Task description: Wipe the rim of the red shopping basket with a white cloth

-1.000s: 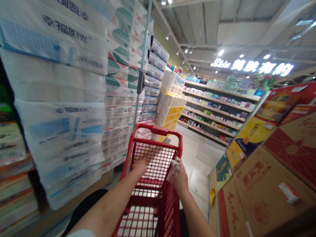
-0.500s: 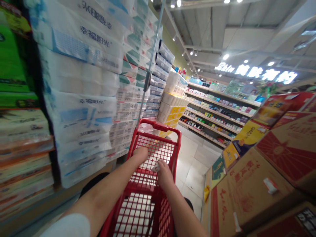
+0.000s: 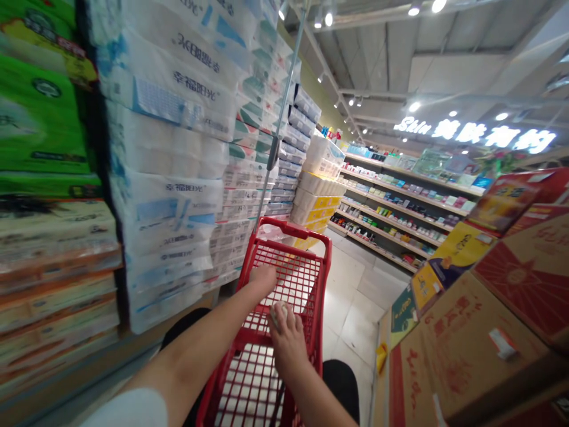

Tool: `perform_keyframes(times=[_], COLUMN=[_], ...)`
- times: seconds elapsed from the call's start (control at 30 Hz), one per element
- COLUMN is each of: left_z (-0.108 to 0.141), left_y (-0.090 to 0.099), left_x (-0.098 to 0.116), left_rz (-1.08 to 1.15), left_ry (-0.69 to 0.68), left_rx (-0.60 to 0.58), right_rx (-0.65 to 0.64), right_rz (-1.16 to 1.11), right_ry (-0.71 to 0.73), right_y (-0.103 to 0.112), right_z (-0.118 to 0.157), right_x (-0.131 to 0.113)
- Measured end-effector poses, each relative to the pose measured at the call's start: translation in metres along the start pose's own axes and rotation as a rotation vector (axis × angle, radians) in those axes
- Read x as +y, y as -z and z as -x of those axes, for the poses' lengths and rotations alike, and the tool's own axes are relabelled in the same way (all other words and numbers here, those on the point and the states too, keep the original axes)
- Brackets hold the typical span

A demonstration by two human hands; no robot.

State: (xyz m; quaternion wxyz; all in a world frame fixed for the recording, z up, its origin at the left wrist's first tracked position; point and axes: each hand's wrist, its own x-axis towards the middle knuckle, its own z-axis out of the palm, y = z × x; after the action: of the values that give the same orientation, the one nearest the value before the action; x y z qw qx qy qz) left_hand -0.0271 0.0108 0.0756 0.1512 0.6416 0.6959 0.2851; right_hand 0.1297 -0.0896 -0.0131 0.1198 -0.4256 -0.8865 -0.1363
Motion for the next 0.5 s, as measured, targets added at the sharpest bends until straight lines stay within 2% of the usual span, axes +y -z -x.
perform_keyframes(times=[0.1,0.23,0.37,0.5], left_z=[0.026,0.051,0.051,0.041], left_y=[-0.002,0.000,0.007,0.009], left_x=[-0.006,-0.026,-0.044,-0.047], left_rz=[-0.058,-0.027,0.195,0.472], left_ry=[-0.076,-0.149,-0.104,-0.075], left_rx=[0.024,0.126,0.120,0.138], right_rx=[0.055,0.148,0.249,0.286], right_rz=[-0.013,-0.032,-0.019,-0.028], right_ry=[-0.005,0.017,0.021,-0.032], right_y=[0.004,0.014,0.022,0.033], right_z=[0.001,0.006,0.008,0.007], right_x=[0.003,0.005,0.003,0.001])
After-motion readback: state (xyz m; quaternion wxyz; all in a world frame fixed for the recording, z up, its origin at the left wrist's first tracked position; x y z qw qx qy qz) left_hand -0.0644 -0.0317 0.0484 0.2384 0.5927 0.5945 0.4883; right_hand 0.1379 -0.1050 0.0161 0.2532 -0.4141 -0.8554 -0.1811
